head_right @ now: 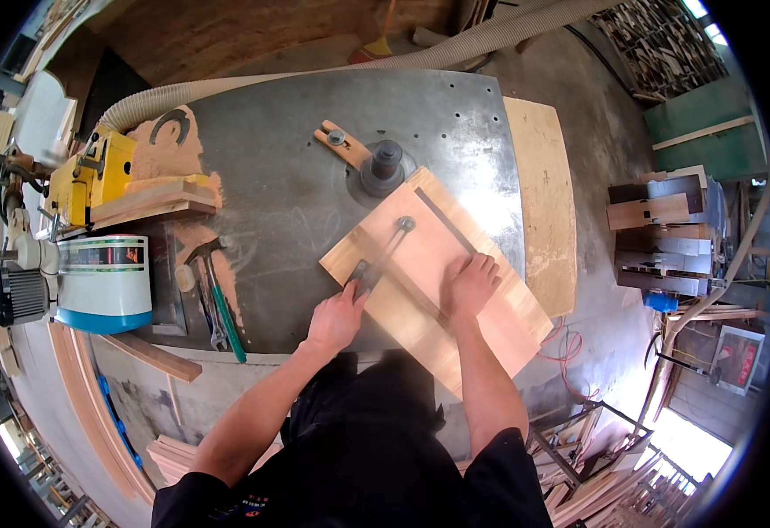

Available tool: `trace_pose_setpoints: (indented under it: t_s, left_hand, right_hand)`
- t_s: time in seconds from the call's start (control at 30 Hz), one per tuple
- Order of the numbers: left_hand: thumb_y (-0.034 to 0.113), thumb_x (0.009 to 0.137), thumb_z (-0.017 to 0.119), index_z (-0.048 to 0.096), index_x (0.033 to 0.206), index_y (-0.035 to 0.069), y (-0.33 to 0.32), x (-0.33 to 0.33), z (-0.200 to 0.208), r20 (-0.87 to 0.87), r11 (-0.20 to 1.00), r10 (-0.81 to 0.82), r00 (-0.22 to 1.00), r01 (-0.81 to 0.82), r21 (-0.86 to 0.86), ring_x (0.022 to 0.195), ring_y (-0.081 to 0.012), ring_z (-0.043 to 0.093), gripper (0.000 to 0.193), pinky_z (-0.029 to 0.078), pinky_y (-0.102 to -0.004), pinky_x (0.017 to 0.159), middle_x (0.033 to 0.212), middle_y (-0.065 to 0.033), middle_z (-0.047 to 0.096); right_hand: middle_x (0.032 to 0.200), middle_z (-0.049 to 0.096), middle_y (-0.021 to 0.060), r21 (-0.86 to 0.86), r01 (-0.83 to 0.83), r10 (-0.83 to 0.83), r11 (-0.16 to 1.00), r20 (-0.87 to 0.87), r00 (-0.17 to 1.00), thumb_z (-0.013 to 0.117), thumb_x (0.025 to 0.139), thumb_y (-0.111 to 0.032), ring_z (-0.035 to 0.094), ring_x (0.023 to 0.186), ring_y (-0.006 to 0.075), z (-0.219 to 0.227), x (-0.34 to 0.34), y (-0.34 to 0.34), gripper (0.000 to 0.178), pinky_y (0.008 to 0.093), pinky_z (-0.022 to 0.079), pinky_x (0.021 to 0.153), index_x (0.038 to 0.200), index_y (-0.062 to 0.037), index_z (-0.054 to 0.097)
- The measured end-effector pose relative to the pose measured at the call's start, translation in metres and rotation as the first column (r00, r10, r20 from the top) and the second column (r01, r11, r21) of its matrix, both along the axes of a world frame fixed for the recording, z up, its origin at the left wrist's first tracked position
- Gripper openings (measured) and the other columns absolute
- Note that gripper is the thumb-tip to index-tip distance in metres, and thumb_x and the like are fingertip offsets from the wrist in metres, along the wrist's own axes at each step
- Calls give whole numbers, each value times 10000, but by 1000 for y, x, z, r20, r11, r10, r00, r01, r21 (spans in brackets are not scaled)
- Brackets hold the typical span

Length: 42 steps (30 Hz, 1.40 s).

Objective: The person uses a router table to shape the edge of a wooden plank. They guide the wood along a fence using a jig, then flip the plank to shape the opposite edge. The person repeats this process for multiple planks, stacking the finished pieces.

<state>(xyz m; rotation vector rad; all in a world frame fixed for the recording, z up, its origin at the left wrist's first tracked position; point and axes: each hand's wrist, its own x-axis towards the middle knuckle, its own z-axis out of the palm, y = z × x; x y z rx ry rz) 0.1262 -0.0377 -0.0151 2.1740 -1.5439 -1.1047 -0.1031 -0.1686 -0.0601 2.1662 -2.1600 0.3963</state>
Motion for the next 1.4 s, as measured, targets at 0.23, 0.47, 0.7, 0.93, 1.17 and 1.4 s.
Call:
trace_pose_setpoints:
  t_s: [0.23,0.47,0.7,0.93,1.17,1.4]
  left_hand:
    - [386,1084,453,521,1372,36,-22,5,6,21,998,-59,998,59,12,879,-435,705,459,568,-532,798,963,-237,718]
    - [354,1087,434,527,1288,52,-35,6,-6,102,990,-135,986,137,-15,870,-457,704,375,556,-580,810,917,-258,711]
    - [324,1091,458,619,1275,13,-52,4,-9,69,993,-82,994,87,-78,932,-532,654,395,503,-604,793,966,-320,701]
    - [328,1101,449,604,1279,-3,-66,4,-8,-4,994,-108,994,108,0,916,-523,661,407,506,-578,757,957,-306,701]
    - [207,1069,478,640,1172,1,-69,7,-10,438,844,-463,770,535,-48,843,-422,713,281,580,-522,737,1062,-253,678]
    - [387,1086,458,591,1226,-3,-79,-1,2,119,988,-140,983,146,-42,861,-513,669,436,520,-605,788,870,-318,693]
  right_hand:
    - [1038,588,151,44,66,-66,997,2,998,562,959,-238,548,1062,355,3,1,-8,205,505,413,915,975,-34,556]
    - [1074,641,181,107,121,-120,987,-21,993,556,948,-297,588,1075,365,3,-5,-17,309,535,437,929,1016,-6,636]
    - [1118,626,164,174,183,-188,968,10,982,544,962,-318,565,1105,319,9,-13,-24,327,492,422,968,1063,-16,619]
    - [1088,608,139,153,226,-242,962,95,965,570,952,-328,558,1086,294,12,-17,-27,305,469,420,942,1040,-39,610]
    - [1074,666,175,161,250,-250,955,-21,968,534,948,-237,619,1068,325,2,-22,-29,271,510,455,942,1066,-24,653]
    - [1031,606,124,34,233,-232,972,-13,973,603,926,-285,579,1034,322,6,-16,-35,238,490,424,900,974,-51,596]
